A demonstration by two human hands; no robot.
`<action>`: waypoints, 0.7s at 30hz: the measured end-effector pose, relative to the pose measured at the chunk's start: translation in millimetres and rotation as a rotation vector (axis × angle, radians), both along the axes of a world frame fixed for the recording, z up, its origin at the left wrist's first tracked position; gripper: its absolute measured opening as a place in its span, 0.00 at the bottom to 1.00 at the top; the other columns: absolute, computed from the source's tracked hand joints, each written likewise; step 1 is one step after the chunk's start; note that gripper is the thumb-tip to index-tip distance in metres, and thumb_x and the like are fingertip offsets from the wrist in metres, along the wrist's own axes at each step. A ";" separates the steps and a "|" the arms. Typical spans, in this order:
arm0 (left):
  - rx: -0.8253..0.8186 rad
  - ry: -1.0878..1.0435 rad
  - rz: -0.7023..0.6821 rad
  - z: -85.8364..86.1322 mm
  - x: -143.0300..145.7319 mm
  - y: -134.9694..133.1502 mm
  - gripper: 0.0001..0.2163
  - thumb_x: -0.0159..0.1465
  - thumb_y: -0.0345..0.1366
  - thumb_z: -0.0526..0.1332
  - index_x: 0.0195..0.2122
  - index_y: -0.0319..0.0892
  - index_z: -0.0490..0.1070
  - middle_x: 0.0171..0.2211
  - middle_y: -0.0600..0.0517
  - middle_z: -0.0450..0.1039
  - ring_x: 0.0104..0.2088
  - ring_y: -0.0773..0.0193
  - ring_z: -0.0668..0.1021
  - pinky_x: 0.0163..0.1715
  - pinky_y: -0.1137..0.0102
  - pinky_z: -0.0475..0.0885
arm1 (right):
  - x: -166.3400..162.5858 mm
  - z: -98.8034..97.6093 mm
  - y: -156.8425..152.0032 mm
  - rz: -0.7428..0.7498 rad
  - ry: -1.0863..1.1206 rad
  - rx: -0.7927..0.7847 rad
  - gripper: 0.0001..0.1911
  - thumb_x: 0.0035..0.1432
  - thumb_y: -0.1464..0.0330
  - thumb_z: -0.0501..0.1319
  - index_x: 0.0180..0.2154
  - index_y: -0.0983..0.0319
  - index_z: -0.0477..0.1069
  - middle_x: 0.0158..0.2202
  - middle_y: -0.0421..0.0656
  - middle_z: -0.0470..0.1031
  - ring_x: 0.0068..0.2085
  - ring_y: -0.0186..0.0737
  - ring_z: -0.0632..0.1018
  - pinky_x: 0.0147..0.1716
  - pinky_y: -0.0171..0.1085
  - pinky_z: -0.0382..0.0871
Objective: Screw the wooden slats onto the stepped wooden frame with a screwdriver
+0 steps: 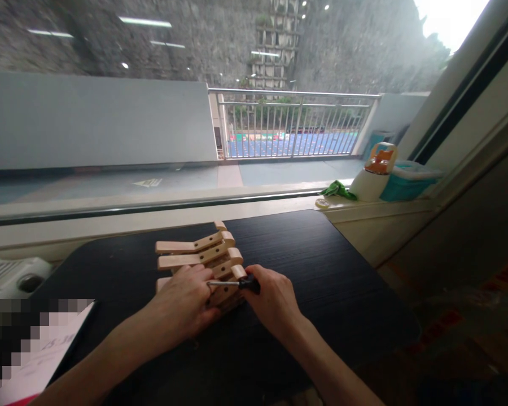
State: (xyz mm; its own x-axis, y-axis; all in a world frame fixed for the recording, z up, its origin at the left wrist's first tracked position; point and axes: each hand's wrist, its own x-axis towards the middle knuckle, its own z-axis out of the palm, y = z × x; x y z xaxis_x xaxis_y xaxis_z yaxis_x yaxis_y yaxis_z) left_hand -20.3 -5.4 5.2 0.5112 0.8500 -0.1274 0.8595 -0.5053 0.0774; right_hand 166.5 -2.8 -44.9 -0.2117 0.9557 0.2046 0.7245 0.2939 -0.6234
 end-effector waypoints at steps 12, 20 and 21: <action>-0.094 -0.480 0.042 18.7 -36.5 10.4 0.10 0.62 0.36 0.57 0.41 0.47 0.76 0.41 0.54 0.77 0.42 0.63 0.75 0.43 0.71 0.66 | 24.7 -26.5 -15.6 -0.076 0.140 -0.078 0.11 0.54 0.67 0.57 0.40 0.59 0.72 0.31 0.41 0.77 0.31 0.40 0.76 0.32 0.37 0.67; -0.259 -0.487 -0.035 26.1 -33.5 6.9 0.12 0.63 0.32 0.54 0.31 0.44 0.78 0.36 0.54 0.76 0.37 0.66 0.75 0.39 0.74 0.65 | 26.3 -48.2 -13.8 -0.078 0.174 -0.027 0.11 0.53 0.70 0.56 0.38 0.59 0.72 0.33 0.41 0.78 0.33 0.41 0.78 0.34 0.38 0.69; -0.282 -0.489 -0.023 24.8 -31.8 6.8 0.11 0.62 0.31 0.55 0.32 0.44 0.78 0.35 0.54 0.76 0.37 0.67 0.75 0.38 0.74 0.66 | 27.2 -49.0 -13.5 -0.081 0.187 -0.030 0.10 0.53 0.69 0.56 0.38 0.59 0.72 0.32 0.41 0.78 0.33 0.41 0.78 0.33 0.38 0.69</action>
State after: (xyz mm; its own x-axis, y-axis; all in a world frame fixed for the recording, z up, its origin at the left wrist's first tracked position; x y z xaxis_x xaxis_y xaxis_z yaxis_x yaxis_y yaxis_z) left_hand -52.1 1.4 30.0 0.5860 0.8052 -0.0911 0.6783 -0.4259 0.5988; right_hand 193.7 -16.4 -93.9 -0.0950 0.9743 0.2044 0.6161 0.2188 -0.7567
